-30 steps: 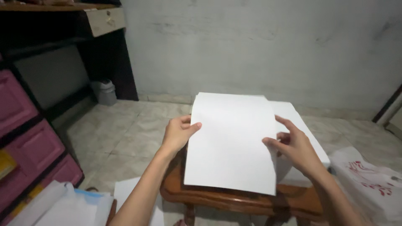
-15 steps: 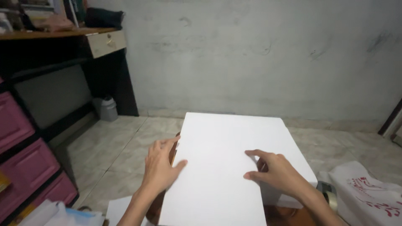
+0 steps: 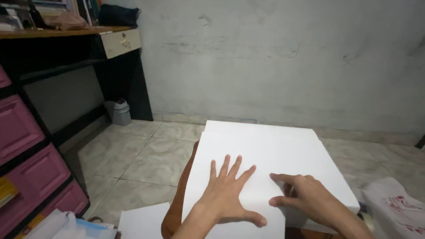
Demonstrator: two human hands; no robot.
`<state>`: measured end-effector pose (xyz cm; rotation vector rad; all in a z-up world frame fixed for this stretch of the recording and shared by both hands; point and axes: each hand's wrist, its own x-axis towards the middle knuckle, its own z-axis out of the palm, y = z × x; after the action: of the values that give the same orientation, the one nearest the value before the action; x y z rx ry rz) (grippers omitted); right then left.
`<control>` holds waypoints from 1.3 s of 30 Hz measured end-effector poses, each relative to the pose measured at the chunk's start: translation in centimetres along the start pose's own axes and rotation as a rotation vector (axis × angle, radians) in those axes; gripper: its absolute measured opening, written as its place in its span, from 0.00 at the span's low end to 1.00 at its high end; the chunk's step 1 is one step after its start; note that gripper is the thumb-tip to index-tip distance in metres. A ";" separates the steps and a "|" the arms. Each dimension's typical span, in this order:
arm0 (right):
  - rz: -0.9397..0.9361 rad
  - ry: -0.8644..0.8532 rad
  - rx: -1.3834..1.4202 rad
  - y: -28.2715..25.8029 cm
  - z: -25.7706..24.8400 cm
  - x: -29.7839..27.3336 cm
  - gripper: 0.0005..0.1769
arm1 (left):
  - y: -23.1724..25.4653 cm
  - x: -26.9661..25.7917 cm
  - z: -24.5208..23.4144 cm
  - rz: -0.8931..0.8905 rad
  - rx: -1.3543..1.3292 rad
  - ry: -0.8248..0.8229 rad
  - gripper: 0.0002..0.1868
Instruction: The person wraps a rectangular cardboard box with white paper on a wooden stool. They fold the paper around the box, smooth the edges, and secure the seams with clear adhesive tape using a handheld dispenser.
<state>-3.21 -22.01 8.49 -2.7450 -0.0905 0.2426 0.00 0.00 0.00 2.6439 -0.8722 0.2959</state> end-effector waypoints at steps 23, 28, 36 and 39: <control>-0.273 -0.010 -0.193 0.9 1.4 1.7 0.70 | 0.5 0.4 0.1 0.016 0.144 0.136 0.65; -0.417 0.131 -0.296 1.1 3.9 2.1 0.71 | -0.1 1.0 -0.7 0.043 0.113 0.131 0.67; -0.527 0.245 -0.259 2.1 4.1 3.1 0.63 | -0.5 2.1 -2.6 0.039 0.113 0.037 0.69; -0.506 0.218 -0.230 2.3 3.7 2.6 0.60 | -1.4 1.7 -1.6 0.178 0.139 0.212 0.66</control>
<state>-1.23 -22.49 3.85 -2.8342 -0.7803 -0.2183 2.05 0.73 1.64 2.5994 -1.0502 0.6911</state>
